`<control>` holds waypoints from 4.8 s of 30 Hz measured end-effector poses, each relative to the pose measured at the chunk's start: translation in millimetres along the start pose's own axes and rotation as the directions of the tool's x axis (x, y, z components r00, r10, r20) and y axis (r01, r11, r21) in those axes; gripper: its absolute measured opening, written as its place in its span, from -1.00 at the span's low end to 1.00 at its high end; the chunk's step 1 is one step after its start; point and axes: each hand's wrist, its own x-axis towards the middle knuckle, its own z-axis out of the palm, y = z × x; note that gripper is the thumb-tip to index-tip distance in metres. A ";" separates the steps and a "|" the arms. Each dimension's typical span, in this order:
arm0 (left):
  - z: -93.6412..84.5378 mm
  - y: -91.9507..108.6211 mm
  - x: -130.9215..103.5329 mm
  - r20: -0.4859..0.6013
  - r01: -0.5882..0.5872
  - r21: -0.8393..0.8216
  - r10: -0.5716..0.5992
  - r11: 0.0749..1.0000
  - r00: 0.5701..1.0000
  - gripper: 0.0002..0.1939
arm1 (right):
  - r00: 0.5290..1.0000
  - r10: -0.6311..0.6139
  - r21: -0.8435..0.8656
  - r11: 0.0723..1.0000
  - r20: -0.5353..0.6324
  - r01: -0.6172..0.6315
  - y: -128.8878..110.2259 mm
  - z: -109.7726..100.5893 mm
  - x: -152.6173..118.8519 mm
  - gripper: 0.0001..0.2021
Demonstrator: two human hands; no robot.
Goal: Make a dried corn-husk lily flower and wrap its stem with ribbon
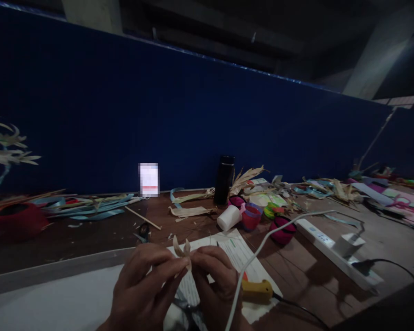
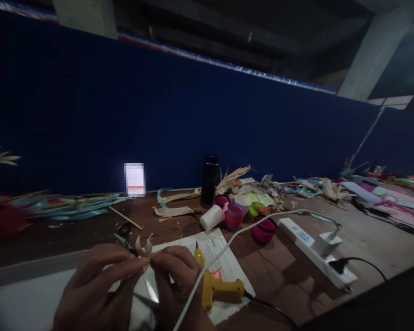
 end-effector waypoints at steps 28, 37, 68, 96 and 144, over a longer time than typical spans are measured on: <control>2.0 -8.1 8.3 0.651 0.794 -0.589 -0.671 -0.152 0.355 -0.70 | 0.991 0.127 0.264 0.956 0.029 -0.130 1.2 3.1 6.6 -0.88; 5.1 -9.7 3.5 0.725 0.820 -0.525 -0.625 -0.230 0.289 -0.68 | 0.958 0.275 0.412 0.866 0.084 -0.284 0.9 2.8 9.4 -0.96; 1.0 -2.7 12.6 0.655 0.822 -0.569 -0.614 -0.016 0.441 -0.67 | 0.786 0.457 0.515 0.594 0.416 -0.618 9.5 5.8 4.2 -0.94; 18.5 -9.1 -2.6 0.644 0.870 -0.480 -0.629 0.112 0.436 -0.71 | 0.698 0.526 0.816 0.013 0.486 -0.578 -3.8 -6.8 15.0 -0.88; -5.2 50.3 19.7 0.475 0.855 -0.040 -0.742 0.518 0.472 -0.72 | 0.747 0.544 0.837 0.140 0.382 -0.529 -3.7 -36.2 -10.5 -0.84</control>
